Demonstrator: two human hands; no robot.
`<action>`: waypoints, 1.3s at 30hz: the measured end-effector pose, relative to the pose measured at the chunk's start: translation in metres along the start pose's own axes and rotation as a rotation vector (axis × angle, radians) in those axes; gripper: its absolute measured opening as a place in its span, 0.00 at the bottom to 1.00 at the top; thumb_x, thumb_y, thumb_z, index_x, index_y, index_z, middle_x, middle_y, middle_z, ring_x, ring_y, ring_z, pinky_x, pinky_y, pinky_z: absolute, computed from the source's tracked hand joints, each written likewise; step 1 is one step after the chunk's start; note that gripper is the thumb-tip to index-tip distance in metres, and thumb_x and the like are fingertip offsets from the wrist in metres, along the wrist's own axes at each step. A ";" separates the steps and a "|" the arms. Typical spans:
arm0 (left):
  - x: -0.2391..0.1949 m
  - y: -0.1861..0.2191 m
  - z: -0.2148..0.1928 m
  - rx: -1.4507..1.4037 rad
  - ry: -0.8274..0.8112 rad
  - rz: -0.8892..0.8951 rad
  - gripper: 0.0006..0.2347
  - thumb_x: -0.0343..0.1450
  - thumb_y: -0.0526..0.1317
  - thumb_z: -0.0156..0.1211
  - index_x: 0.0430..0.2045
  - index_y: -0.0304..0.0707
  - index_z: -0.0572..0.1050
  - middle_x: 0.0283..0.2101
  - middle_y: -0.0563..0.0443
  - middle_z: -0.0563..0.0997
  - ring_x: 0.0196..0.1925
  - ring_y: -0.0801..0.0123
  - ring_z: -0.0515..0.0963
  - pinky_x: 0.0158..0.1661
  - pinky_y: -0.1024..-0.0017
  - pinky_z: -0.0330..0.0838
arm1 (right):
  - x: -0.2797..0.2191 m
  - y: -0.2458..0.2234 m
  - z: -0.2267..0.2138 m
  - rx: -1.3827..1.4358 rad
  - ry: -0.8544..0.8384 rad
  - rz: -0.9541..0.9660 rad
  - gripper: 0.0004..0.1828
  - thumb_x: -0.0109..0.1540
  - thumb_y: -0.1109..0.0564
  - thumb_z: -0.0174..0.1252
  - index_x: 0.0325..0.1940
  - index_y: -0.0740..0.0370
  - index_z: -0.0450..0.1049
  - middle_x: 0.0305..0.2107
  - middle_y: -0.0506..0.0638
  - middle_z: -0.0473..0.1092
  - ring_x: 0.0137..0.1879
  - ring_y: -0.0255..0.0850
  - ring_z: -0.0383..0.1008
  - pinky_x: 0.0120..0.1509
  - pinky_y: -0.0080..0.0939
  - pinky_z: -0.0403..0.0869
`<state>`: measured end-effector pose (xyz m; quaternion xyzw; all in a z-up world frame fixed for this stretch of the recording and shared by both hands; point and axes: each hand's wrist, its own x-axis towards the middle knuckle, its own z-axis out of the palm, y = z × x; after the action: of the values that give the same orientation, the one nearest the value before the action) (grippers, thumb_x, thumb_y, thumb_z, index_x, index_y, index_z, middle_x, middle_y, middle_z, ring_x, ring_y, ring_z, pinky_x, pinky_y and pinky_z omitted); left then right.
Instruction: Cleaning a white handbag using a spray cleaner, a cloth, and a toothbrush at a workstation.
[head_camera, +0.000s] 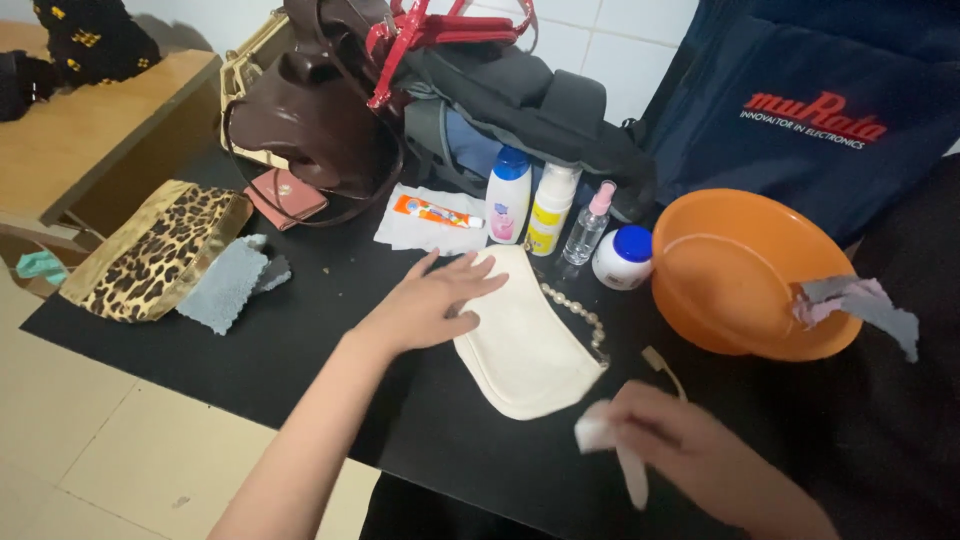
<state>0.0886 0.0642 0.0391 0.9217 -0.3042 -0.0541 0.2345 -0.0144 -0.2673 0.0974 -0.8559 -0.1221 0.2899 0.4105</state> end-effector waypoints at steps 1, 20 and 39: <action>0.004 0.005 -0.004 0.065 0.062 -0.023 0.27 0.69 0.36 0.47 0.68 0.53 0.65 0.74 0.50 0.62 0.78 0.51 0.53 0.70 0.43 0.39 | 0.002 0.007 -0.003 0.047 0.168 0.036 0.11 0.67 0.53 0.58 0.31 0.56 0.78 0.31 0.45 0.76 0.40 0.36 0.79 0.53 0.37 0.71; -0.097 0.081 0.044 -0.230 0.058 0.188 0.17 0.69 0.31 0.67 0.53 0.44 0.80 0.59 0.50 0.80 0.68 0.60 0.73 0.69 0.53 0.53 | 0.065 -0.051 0.037 0.729 0.934 0.193 0.15 0.70 0.55 0.47 0.60 0.57 0.70 0.54 0.51 0.71 0.56 0.40 0.70 0.59 0.42 0.69; -0.110 0.075 0.070 -0.397 0.291 0.105 0.12 0.70 0.33 0.66 0.46 0.46 0.83 0.56 0.55 0.84 0.62 0.64 0.80 0.63 0.64 0.64 | 0.125 0.017 0.052 -0.470 0.579 -0.719 0.21 0.63 0.64 0.58 0.61 0.61 0.75 0.58 0.53 0.75 0.67 0.47 0.73 0.70 0.54 0.69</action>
<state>-0.0578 0.0480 0.0078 0.8386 -0.2982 0.0328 0.4547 0.0544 -0.1888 0.0093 -0.8741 -0.3518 -0.1532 0.2978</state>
